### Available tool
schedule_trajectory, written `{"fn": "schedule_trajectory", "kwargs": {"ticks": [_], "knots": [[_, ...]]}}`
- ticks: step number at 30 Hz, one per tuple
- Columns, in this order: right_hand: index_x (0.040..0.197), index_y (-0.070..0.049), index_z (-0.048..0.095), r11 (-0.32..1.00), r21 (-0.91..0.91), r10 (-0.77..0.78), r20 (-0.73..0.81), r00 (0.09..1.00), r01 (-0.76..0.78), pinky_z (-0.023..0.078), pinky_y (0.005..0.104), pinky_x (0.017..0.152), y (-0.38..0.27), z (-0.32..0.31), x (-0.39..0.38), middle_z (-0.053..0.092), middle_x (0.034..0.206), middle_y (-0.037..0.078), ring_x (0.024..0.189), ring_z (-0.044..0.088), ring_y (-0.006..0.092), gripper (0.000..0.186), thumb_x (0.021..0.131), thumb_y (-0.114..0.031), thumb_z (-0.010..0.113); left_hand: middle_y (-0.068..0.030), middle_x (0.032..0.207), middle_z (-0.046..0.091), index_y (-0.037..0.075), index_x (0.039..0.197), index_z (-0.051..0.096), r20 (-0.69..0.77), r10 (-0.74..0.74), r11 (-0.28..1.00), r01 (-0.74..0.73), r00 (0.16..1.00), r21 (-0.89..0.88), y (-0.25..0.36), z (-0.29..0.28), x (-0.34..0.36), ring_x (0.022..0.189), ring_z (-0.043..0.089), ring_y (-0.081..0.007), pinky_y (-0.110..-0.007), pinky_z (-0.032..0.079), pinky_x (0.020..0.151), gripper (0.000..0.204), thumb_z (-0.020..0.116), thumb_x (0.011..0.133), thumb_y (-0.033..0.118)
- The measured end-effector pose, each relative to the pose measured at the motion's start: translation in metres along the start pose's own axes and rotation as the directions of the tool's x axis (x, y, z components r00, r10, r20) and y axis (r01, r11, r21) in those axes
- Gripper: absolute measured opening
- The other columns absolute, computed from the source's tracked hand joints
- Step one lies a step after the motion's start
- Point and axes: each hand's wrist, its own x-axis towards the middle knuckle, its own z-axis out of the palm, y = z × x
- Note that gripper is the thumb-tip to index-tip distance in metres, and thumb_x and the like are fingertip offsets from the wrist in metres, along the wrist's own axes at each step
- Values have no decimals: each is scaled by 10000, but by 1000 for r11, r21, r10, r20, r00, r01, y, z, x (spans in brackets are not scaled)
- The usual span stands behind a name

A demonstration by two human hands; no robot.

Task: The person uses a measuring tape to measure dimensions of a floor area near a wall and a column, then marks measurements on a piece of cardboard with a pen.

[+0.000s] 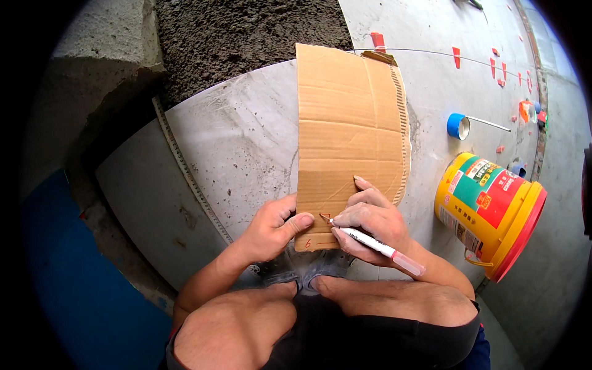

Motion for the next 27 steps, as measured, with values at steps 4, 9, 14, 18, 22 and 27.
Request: {"fn": "schedule_trajectory", "kwargs": {"ticks": [4,9,14,18,22,27], "knots": [[875,-78,682,1000,-6,-3,1,1000,3,470,501,988,-1,1,1,632,759,33,775,629,220,187,712,-37,764,-110,1054,691,-15,1216,582,1,-10,1000,10,1000,-8,0,-1,-1,964,612,-148,-318,492,861,324,564,978,204],[882,-77,681,1000,2,8,-17,1000,-8,472,495,983,2,4,0,631,754,40,769,627,222,189,716,-37,763,-107,1033,697,-12,1216,583,-3,-9,1000,9,1000,23,-1,-1,-1,939,622,-149,-315,500,840,319,563,976,197],[876,-66,672,998,18,53,-50,997,-53,469,486,976,8,-4,9,635,772,58,766,620,244,156,745,-36,752,-100,1024,699,-16,1209,585,28,0,999,-1,1000,51,3,3,1,925,624,-145,-313,504,827,318,560,977,200],[901,-42,659,978,158,178,-261,949,-140,443,462,1012,21,-18,22,655,825,84,796,625,191,117,805,-20,721,-46,975,649,-13,1198,582,52,-54,998,55,997,-11,6,6,3,846,562,-103,-265,467,729,323,559,985,229],[1061,-2,594,971,198,201,-354,913,-137,450,414,1000,23,-44,20,651,953,98,797,627,150,191,891,-61,658,-103,1078,677,-26,1205,579,52,-83,996,85,995,-26,4,0,2,995,593,-146,-321,472,890,319,543,984,200],[1238,9,500,920,257,391,-543,743,-296,452,308,909,42,-47,5,646,1009,108,958,564,144,273,1042,-173,445,-81,1111,655,-31,1226,562,-53,-38,998,36,998,-45,-6,-13,5,996,581,-149,-318,467,893,336,539,991,207]]}}
